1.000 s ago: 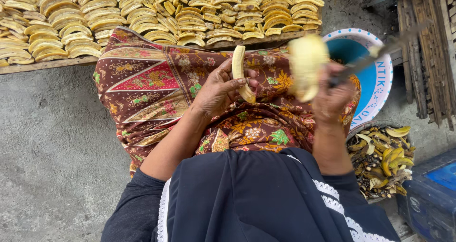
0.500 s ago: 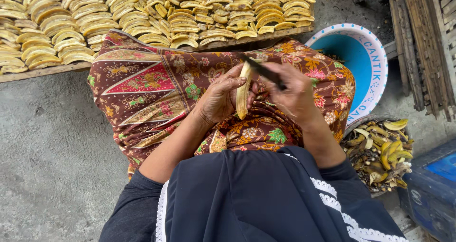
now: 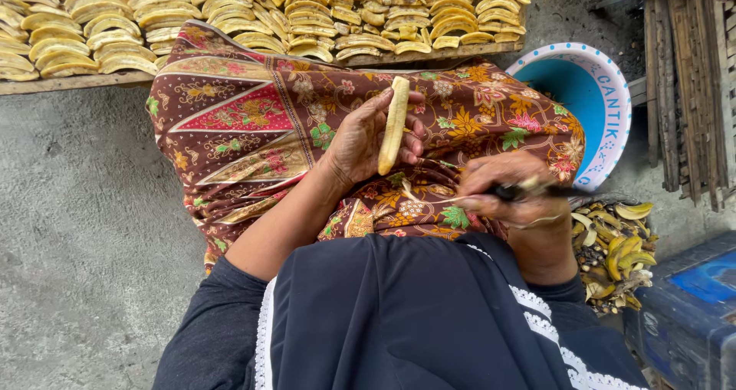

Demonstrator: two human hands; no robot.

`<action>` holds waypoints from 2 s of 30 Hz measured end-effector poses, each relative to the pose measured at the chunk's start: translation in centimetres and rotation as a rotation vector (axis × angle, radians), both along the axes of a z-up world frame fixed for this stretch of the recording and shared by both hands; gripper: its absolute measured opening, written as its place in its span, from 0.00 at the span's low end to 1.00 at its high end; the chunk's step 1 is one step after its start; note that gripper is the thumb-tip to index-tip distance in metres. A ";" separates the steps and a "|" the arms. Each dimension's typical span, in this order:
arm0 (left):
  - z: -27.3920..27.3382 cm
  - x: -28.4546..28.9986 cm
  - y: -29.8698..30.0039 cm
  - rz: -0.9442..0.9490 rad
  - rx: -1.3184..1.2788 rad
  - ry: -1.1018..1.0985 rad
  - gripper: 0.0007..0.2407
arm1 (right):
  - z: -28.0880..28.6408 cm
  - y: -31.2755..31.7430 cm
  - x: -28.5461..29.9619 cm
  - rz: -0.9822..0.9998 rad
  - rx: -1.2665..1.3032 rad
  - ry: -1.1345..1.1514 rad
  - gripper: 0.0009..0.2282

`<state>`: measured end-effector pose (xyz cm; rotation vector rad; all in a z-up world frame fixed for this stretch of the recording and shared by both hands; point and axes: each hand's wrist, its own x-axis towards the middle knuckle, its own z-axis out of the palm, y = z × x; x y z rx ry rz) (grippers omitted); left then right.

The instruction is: The person peels bananas and slices them into thin pieces, arranging the slices onto a wooden tray.

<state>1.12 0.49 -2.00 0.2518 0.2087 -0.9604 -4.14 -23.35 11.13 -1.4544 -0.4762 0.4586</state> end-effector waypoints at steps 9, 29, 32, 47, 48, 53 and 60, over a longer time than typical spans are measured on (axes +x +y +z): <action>-1.8 -1.4 -0.9 0.073 0.115 -0.047 0.19 | -8.0 4.0 3.2 -0.639 -0.589 -0.169 0.06; -0.6 0.6 0.9 0.243 0.106 0.023 0.17 | 1.1 1.6 -3.5 -0.396 -0.076 0.134 0.04; -1.0 0.4 0.2 0.353 0.038 0.002 0.11 | -1.8 2.0 -3.0 -0.425 -0.332 0.275 0.04; 2.8 1.6 -1.4 0.630 -0.059 0.041 0.05 | -7.9 5.6 -1.6 -0.281 -0.711 0.009 0.07; 2.9 1.6 -1.4 0.622 -0.056 0.053 0.05 | -7.9 5.6 -1.5 -0.285 -0.719 -0.014 0.07; 3.2 1.2 -1.8 0.602 -0.085 0.043 0.05 | -8.4 5.7 -1.1 -0.262 -0.839 -0.046 0.07; 2.8 0.2 -2.4 0.560 -0.130 0.058 0.05 | -8.7 5.8 -0.4 -0.239 -0.687 -0.081 0.13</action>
